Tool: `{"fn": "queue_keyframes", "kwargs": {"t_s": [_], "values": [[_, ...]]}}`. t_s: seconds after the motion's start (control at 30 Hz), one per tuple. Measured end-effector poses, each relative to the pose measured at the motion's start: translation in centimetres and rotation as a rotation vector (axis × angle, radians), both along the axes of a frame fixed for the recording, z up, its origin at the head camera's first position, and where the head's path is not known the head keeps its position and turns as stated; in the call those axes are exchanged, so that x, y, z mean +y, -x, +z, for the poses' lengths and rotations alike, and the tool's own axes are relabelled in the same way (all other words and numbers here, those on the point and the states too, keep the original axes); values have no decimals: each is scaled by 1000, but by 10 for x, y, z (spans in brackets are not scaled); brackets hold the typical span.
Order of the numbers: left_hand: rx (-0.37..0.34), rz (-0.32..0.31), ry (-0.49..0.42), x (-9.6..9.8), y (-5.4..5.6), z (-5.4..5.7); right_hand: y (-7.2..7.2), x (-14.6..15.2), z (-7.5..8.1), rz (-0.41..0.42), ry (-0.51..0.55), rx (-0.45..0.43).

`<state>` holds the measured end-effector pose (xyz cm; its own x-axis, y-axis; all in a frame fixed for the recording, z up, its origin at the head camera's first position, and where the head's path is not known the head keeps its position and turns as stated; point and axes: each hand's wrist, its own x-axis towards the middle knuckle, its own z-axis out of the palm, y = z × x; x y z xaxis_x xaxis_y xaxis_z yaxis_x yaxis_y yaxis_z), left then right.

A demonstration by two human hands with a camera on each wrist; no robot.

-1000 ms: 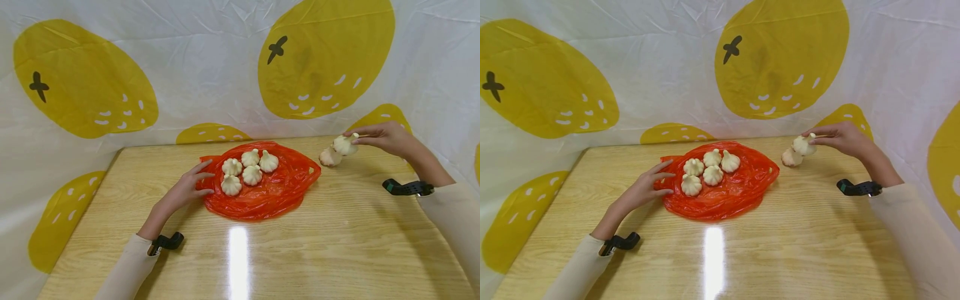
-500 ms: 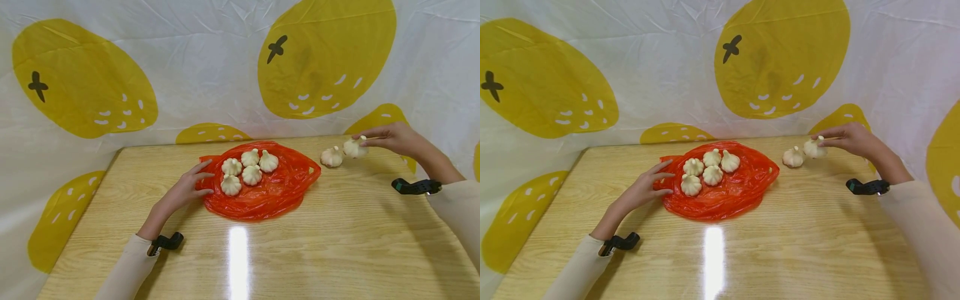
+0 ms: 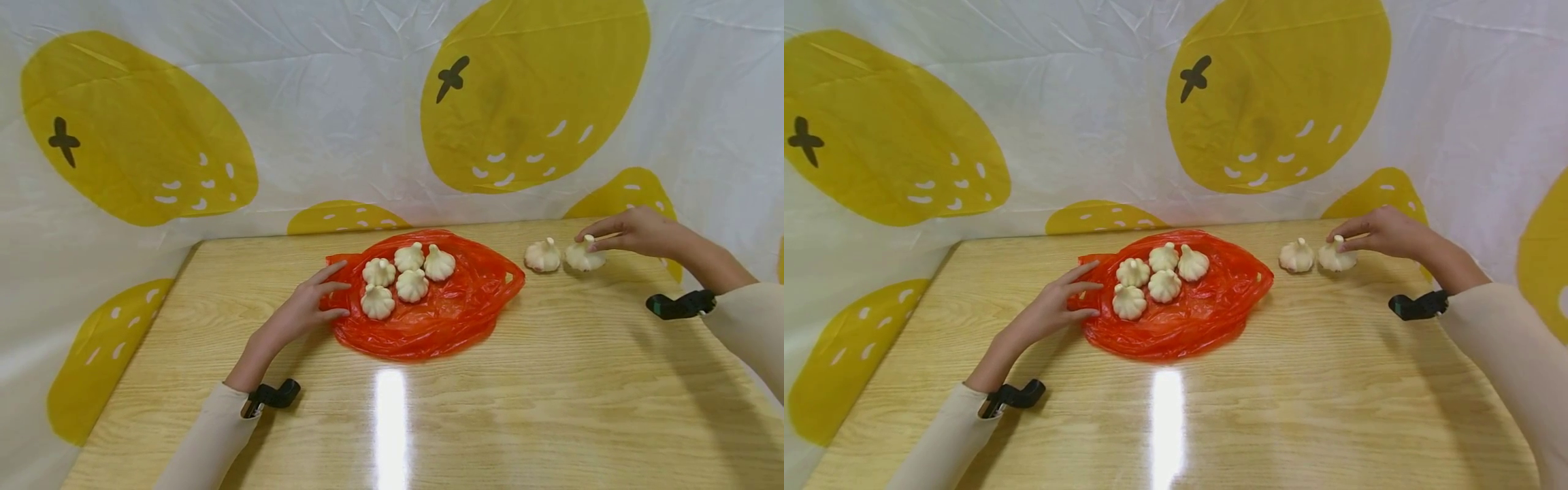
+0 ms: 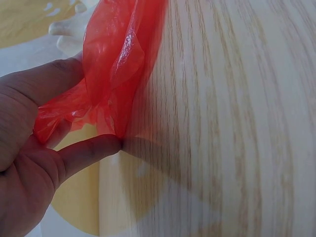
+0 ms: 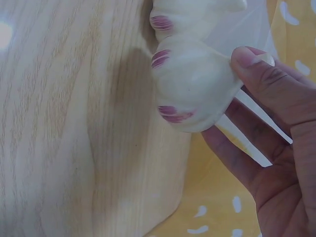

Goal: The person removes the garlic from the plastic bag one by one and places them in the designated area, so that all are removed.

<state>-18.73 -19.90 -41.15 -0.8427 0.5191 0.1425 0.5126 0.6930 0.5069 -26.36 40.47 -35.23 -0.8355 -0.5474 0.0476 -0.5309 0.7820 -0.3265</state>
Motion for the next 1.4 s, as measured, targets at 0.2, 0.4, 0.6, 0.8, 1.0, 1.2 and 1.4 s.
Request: {"fn": "queue_keyframes", "kwargs": {"t_s": [0.2,0.4,0.6,0.8,1.0,1.2,1.4], "values": [[-5,-2,-1,0,1,-1,4,2,-10,-89,16,-24],[-11,4,-1,0,0,-1,3,2,-18,-126,8,-64],[-12,5,2,0,0,-1,3,2,-22,-134,33,-53],[-12,2,-1,0,1,-2,3,4,-24,-155,44,-79],[-6,-1,11,0,1,-1,3,5,-25,-158,47,-91],[2,-5,17,1,1,-1,4,5,-22,-159,33,-97],[1,-5,11,1,0,0,1,-5,-5,-197,79,-94]]}}
